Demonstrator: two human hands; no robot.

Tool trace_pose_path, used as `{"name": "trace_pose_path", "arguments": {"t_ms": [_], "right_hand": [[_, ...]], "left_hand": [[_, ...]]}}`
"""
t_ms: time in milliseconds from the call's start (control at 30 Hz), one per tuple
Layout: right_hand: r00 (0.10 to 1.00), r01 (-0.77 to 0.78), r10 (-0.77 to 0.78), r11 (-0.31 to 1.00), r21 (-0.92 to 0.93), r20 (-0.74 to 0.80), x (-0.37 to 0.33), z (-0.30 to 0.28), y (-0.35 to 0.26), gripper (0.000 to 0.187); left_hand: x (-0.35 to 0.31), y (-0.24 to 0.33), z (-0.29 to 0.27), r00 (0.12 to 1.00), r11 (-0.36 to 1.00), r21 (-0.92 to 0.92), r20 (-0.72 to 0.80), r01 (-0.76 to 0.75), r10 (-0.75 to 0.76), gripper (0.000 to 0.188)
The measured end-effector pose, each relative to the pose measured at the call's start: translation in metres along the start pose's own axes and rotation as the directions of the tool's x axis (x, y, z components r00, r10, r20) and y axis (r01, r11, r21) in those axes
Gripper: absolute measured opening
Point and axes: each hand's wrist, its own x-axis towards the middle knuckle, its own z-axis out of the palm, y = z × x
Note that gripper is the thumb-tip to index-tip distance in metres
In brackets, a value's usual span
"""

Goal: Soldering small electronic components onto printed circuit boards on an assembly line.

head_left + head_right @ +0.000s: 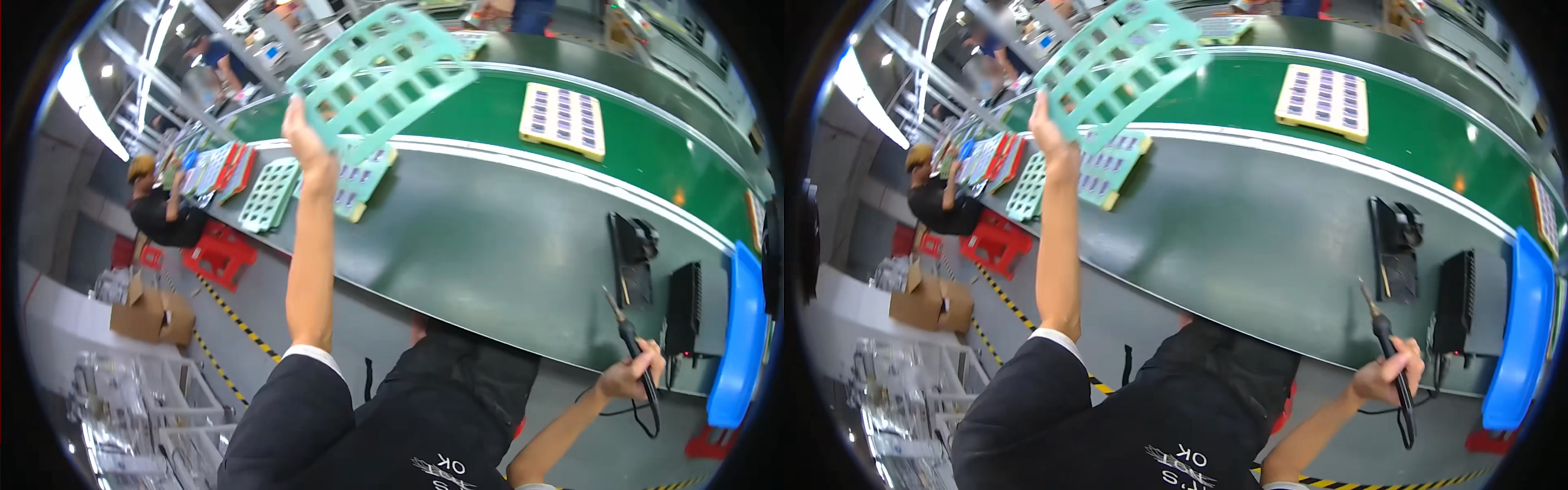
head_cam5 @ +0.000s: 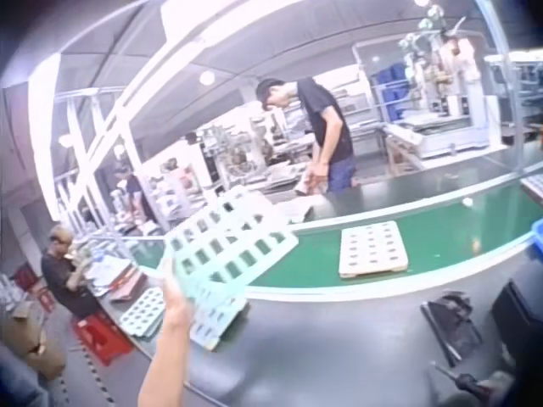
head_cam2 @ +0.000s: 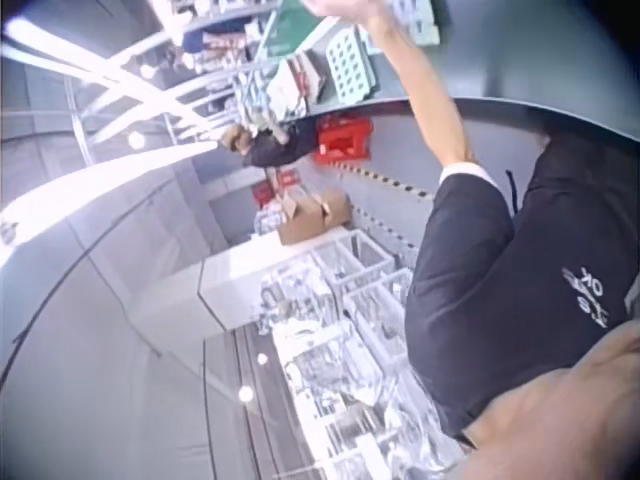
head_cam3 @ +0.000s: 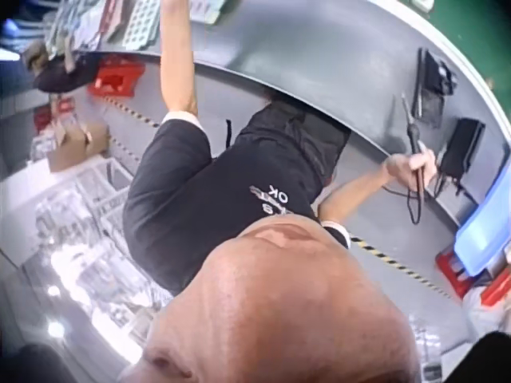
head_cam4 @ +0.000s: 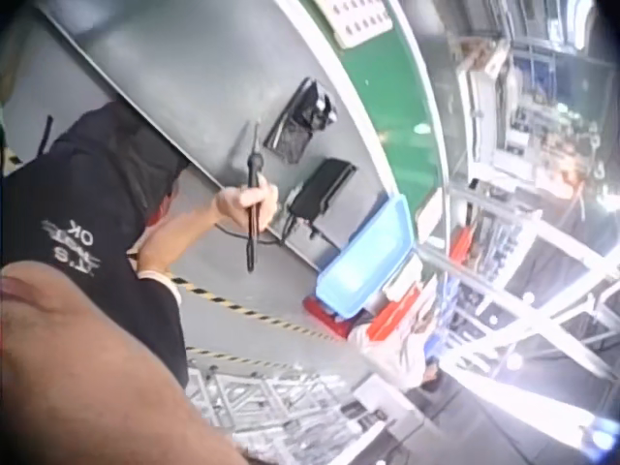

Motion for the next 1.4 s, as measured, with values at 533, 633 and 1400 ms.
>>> {"name": "trace_pose_path", "arguments": {"t_ms": [533, 633, 1400], "right_hand": [[0.983, 0.182, -0.182, 0.983, 0.026, -0.003, 0.001, 0.008, 0.003, 0.014], [0.983, 0.184, -0.183, 0.982, -0.044, 0.032, -0.001, 0.008, 0.005, 0.015], [0.993, 0.075, -0.057, 0.982, -0.173, 0.104, -0.002, 0.000, 0.009, 0.018]], "left_hand": [[0.040, 0.003, -0.437, 0.809, 0.800, 0.373, -0.545, 0.469, -0.220, 0.038], [0.026, -0.018, -0.426, 0.731, 0.524, 0.547, -0.636, 0.653, -0.247, 0.052], [0.136, -0.031, -0.374, 0.998, -0.209, 0.978, -0.013, 0.000, -0.059, 0.038]]}}
